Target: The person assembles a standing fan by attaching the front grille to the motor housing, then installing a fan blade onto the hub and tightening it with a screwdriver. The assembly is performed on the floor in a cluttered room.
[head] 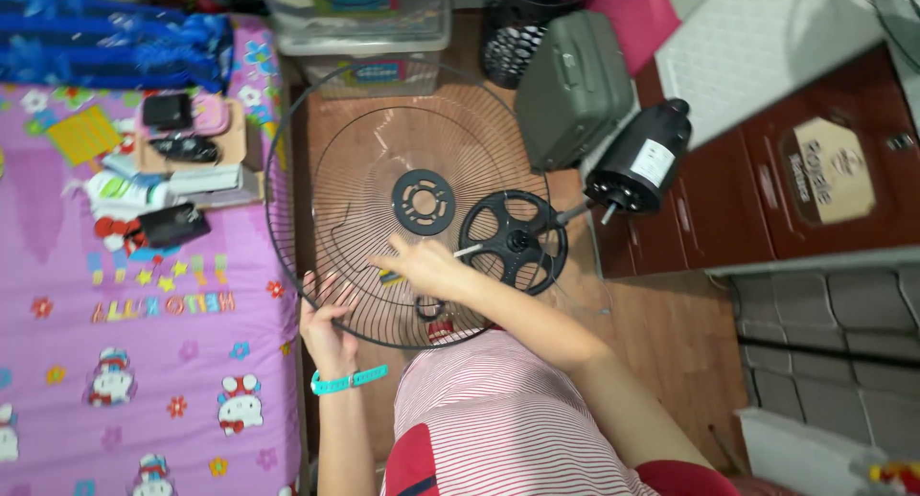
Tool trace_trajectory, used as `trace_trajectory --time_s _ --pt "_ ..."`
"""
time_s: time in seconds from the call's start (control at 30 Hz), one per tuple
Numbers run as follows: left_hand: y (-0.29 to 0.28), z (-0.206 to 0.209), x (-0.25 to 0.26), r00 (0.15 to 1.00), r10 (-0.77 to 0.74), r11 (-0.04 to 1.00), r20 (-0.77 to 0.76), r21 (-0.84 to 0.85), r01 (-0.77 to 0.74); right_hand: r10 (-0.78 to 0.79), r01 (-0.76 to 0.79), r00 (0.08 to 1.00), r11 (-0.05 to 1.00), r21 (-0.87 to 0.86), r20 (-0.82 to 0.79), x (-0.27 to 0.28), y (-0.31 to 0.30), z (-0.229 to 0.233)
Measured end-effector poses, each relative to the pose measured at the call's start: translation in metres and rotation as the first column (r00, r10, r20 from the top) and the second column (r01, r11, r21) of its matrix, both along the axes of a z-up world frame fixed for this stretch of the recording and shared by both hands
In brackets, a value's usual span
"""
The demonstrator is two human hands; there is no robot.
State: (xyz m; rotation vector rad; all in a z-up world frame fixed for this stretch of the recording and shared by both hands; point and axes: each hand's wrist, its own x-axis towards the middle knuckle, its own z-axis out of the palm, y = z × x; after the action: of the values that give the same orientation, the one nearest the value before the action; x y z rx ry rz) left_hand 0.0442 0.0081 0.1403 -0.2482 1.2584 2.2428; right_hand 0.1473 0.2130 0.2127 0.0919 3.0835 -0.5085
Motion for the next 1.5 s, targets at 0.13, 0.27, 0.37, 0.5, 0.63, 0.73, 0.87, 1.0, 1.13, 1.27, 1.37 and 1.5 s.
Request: trace_trajectory --time_s 0.13,0.27,0.37,0.5,0.63,0.73,0.87,1.0,1.13,1.27,1.37,1.5 --pt "0.001 -0.007 -0.012 0.998 -0.06 0.998 0.009 -0.023 0.06 -0.129 0.139 0.966 0.99 -0.026 0.224 0.029 -0.021 -0.005" --pt "0.002 -0.013 -0.024 0.991 -0.135 0.991 0.001 -0.02 0.135 -0.37 0.385 0.898 0.923 -0.016 0.239 0.06 -0.017 -0.005" --pt "0.001 -0.017 -0.032 0.984 -0.177 0.984 -0.007 -0.005 0.177 -0.573 0.584 0.777 0.81 0.041 0.259 0.081 0.01 -0.002" --pt "-0.001 -0.018 -0.042 0.973 -0.23 0.973 -0.019 0.021 0.231 -0.74 0.741 0.619 0.662 0.117 0.262 0.115 0.05 -0.002" --pt "-0.005 -0.017 -0.045 0.966 -0.258 0.963 -0.015 0.081 0.258 -0.789 0.782 0.582 0.609 0.128 0.196 0.14 0.062 -0.019" --pt "-0.007 -0.017 -0.048 0.962 -0.274 0.957 -0.014 0.097 0.274 -0.797 0.79 0.571 0.598 0.133 0.195 0.154 0.063 -0.037" --pt "-0.018 -0.021 -0.054 0.957 -0.286 0.954 -0.042 0.084 0.289 -0.783 0.769 0.605 0.622 0.147 0.146 0.165 0.068 -0.047" --pt "-0.037 -0.038 -0.056 0.961 -0.254 0.961 -0.108 0.088 0.264 -0.719 0.718 0.693 0.695 0.033 0.061 0.175 0.062 -0.013" --pt "-0.054 -0.063 -0.068 0.954 -0.281 0.938 -0.103 0.18 0.296 -0.686 0.661 0.7 0.727 -0.185 -0.197 0.214 0.062 0.064" --pt "-0.058 -0.078 -0.079 0.951 -0.279 0.931 -0.134 0.205 0.302 -0.888 0.772 0.355 0.454 -0.445 -0.292 0.297 0.086 0.139" --pt "-0.055 -0.079 -0.072 0.963 -0.243 0.915 -0.12 0.302 0.268 -0.867 0.888 0.105 0.302 -0.347 -0.488 0.371 0.133 0.165" --pt "-0.046 -0.075 -0.053 0.982 -0.173 0.852 -0.072 0.489 0.186 -0.736 0.98 0.178 0.193 0.049 -0.653 0.469 0.221 0.17"
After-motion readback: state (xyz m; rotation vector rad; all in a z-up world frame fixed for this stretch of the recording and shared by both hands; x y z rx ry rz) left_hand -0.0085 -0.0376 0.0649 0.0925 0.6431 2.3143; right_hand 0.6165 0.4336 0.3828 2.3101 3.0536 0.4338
